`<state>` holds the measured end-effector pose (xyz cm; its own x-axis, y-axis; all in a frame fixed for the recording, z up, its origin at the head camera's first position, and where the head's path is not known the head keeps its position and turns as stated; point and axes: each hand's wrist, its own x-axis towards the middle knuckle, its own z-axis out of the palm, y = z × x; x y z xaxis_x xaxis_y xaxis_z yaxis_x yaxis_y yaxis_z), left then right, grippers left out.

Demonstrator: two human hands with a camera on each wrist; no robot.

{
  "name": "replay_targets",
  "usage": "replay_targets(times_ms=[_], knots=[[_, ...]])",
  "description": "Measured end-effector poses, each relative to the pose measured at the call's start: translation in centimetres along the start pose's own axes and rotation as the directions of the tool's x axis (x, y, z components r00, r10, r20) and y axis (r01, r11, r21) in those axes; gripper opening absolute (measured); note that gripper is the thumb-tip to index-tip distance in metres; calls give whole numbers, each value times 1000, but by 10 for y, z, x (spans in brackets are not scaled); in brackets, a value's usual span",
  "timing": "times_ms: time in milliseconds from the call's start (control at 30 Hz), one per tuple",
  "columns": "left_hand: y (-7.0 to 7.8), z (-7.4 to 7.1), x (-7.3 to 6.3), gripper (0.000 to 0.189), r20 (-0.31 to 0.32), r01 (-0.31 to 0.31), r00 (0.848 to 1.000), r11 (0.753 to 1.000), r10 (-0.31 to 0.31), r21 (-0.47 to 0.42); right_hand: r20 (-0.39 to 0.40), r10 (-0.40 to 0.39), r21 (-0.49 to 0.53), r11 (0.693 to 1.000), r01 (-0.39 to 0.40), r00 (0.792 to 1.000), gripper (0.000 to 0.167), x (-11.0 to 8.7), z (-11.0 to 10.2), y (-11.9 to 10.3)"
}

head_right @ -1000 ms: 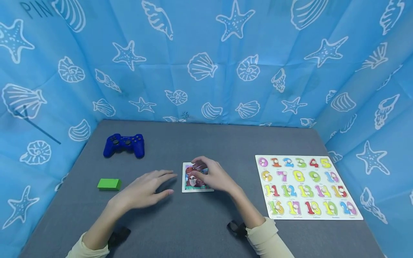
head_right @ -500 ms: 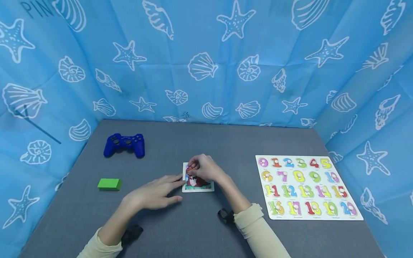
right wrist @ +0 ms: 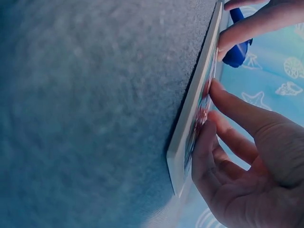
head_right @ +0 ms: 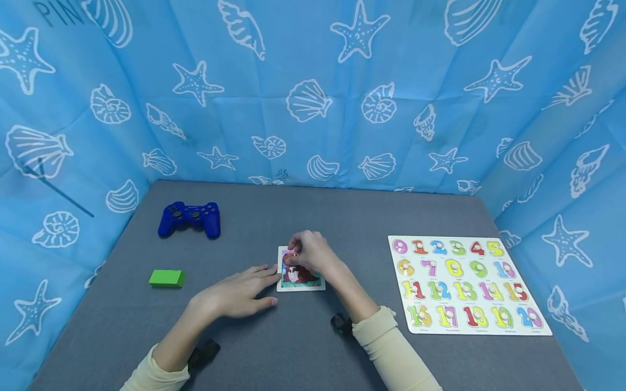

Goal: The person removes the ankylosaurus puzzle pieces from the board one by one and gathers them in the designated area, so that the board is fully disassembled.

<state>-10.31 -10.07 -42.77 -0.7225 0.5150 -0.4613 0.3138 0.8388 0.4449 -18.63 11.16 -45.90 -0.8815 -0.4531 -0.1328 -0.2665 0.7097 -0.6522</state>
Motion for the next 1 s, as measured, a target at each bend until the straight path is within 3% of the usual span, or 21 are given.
replay_targets(times_ms=[333, 1000], knots=[[0, -1, -1, 65, 22, -3, 1000, 1000, 3, -10, -9, 27, -67, 997, -27, 1000, 23, 1, -2, -3], [-3, 0, 2, 62, 53, 9, 999, 992, -3, -124, 85, -26, 45, 999, 23, 996, 21, 7, -6, 14]])
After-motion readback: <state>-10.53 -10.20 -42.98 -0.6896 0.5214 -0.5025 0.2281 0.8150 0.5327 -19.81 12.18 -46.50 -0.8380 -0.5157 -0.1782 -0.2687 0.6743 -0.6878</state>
